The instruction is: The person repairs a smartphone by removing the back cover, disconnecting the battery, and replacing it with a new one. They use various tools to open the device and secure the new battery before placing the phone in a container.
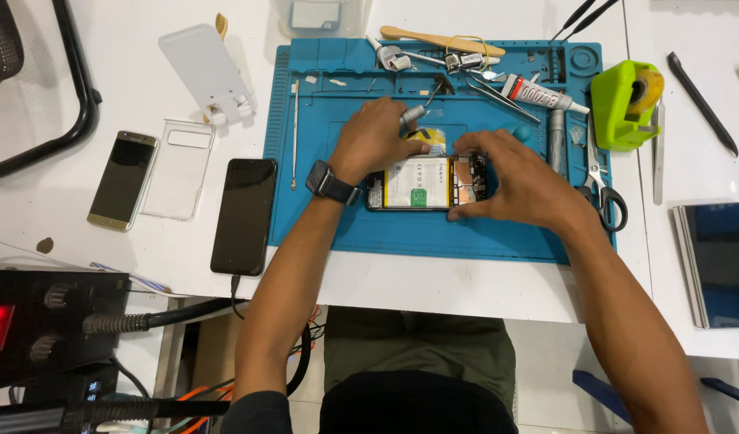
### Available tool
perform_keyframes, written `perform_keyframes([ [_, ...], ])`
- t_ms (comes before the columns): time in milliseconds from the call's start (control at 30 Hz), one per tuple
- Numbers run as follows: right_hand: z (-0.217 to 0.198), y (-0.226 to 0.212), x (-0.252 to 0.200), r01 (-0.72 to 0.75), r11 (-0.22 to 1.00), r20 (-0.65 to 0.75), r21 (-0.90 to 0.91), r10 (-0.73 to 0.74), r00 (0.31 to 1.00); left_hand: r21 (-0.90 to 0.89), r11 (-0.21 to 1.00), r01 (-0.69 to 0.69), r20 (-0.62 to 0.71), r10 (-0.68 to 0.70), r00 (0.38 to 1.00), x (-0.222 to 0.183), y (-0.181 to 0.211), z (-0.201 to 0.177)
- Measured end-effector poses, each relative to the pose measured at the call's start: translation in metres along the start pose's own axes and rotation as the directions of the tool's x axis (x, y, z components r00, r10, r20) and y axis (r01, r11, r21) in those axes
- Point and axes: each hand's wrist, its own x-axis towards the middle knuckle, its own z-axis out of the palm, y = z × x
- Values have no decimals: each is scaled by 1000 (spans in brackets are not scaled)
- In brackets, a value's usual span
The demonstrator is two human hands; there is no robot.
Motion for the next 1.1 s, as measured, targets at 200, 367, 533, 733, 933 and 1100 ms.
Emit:
perform_keyframes([
  [200,-3,-7,4,40,998,-26,47,-39,999,-258,966,-35,-73,16,997,1,-14,-5],
  [367,2,24,8,15,1000,88,-23,-13,996,-33,978,205,-323,-205,924,-5,-49,-24],
  [533,6,31,9,161,987,42,-9,-161,986,112,909,402,-353,-342,871,-15,-71,-33],
  [733,7,31,11,210,978,21,9,-210,977,140,900,414,-380,-337,861,-16,-63,-31],
  [933,11,37,12,262,965,-1,3,-262,965,-294,935,199,-370,-303,878,-21,-17,-39],
  [1100,22,35,13,164,975,22,-148,-163,986,-657,667,-351,-366,125,922,-28,0,-27],
])
